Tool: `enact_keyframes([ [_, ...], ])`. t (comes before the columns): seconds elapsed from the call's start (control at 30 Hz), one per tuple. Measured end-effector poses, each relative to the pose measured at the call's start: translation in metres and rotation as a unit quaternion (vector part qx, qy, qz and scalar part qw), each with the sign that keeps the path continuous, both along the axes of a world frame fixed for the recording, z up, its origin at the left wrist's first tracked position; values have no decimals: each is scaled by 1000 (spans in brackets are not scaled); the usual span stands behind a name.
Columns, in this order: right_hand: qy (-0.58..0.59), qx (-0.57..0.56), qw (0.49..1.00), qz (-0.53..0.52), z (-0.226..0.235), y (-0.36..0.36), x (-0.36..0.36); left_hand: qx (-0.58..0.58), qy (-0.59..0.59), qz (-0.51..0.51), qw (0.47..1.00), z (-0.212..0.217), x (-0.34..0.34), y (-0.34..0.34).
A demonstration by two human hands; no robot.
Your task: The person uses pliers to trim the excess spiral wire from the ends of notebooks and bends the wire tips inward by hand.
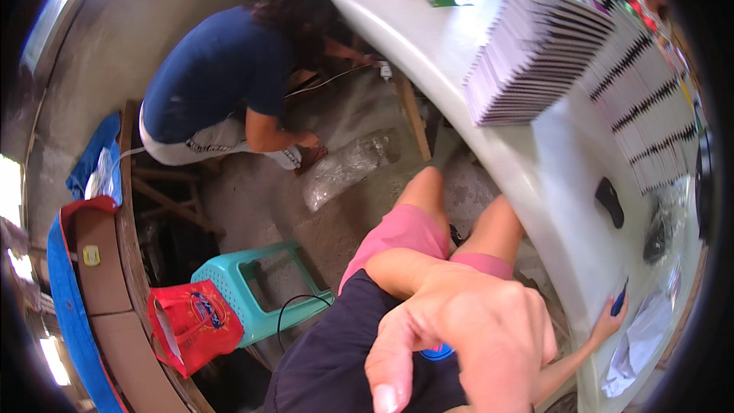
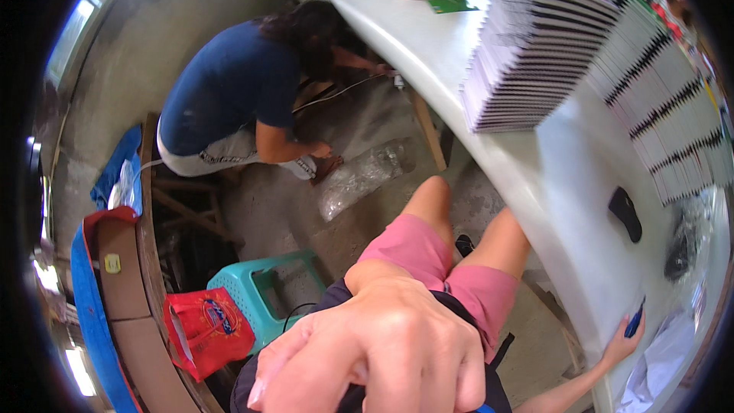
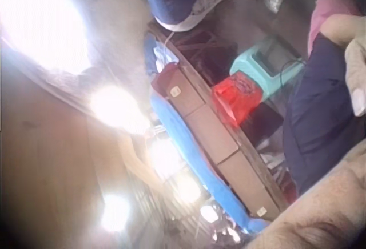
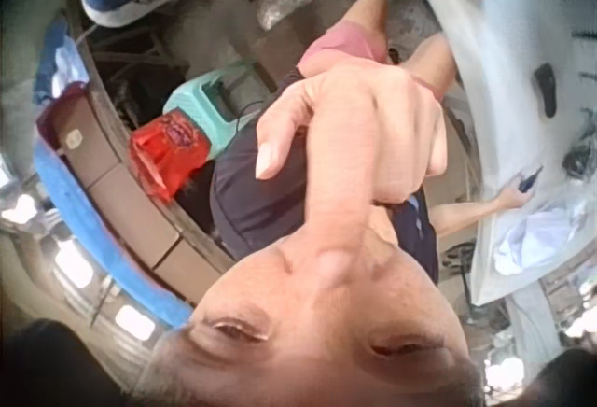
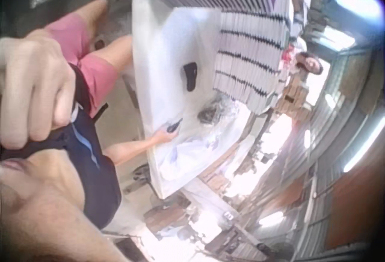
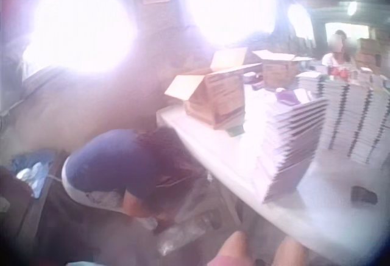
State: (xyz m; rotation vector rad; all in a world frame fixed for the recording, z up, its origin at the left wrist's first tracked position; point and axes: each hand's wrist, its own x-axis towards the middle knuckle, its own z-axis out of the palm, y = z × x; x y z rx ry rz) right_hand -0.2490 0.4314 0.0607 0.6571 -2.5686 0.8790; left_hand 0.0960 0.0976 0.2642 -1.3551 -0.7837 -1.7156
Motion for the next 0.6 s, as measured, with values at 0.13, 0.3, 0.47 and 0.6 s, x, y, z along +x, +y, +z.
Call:
enact_keyframes([
  [0.13,5,-94,996,0,-10,-20,6,30,-28,9,999,-6,36,-10],
  [0.3,-17,-211,975,73,3,-96,25,56,-12,-7,998,-16,55,-20],
  [0.47,-21,-263,953,146,24,-161,38,68,20,-19,997,-20,66,-23],
  [0.6,26,-280,942,184,24,-192,37,93,30,-26,995,-20,71,-18],
])
